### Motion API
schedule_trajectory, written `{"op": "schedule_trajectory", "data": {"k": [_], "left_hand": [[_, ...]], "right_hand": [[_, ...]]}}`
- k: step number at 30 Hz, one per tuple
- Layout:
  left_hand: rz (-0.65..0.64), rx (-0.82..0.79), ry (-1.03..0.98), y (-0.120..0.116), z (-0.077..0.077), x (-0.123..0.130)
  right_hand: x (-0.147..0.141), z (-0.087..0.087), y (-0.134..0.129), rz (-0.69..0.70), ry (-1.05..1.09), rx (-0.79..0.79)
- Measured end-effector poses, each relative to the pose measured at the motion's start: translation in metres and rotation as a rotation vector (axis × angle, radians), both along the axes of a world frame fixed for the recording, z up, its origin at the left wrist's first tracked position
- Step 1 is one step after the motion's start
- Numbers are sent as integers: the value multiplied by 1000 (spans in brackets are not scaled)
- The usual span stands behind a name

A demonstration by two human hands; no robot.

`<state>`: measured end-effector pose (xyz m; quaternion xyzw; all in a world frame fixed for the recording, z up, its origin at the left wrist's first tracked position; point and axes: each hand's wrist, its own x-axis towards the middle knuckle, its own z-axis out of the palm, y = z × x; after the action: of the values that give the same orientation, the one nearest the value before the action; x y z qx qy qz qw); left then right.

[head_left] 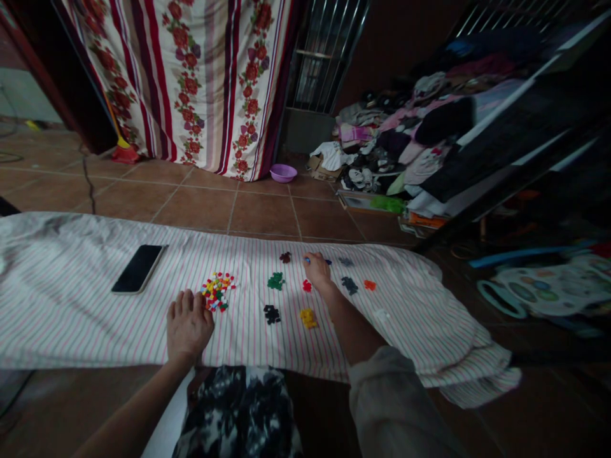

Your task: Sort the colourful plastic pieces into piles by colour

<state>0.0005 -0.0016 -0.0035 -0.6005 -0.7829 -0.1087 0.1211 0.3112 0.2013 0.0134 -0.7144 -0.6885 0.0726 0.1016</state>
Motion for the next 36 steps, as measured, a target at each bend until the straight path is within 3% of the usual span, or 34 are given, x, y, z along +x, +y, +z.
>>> {"op": "schedule_trajectory", "data": {"k": [12,21,36], "left_hand": [[-6,1,13,0,2,1],[-4,0,20,-1,0,0],[-2,-7,-2,-1,3,1]], "right_hand": [[3,6,3,8,-48,-77],[6,4,2,16,-24,-28],[6,9,2,48,-56,-79]]}}
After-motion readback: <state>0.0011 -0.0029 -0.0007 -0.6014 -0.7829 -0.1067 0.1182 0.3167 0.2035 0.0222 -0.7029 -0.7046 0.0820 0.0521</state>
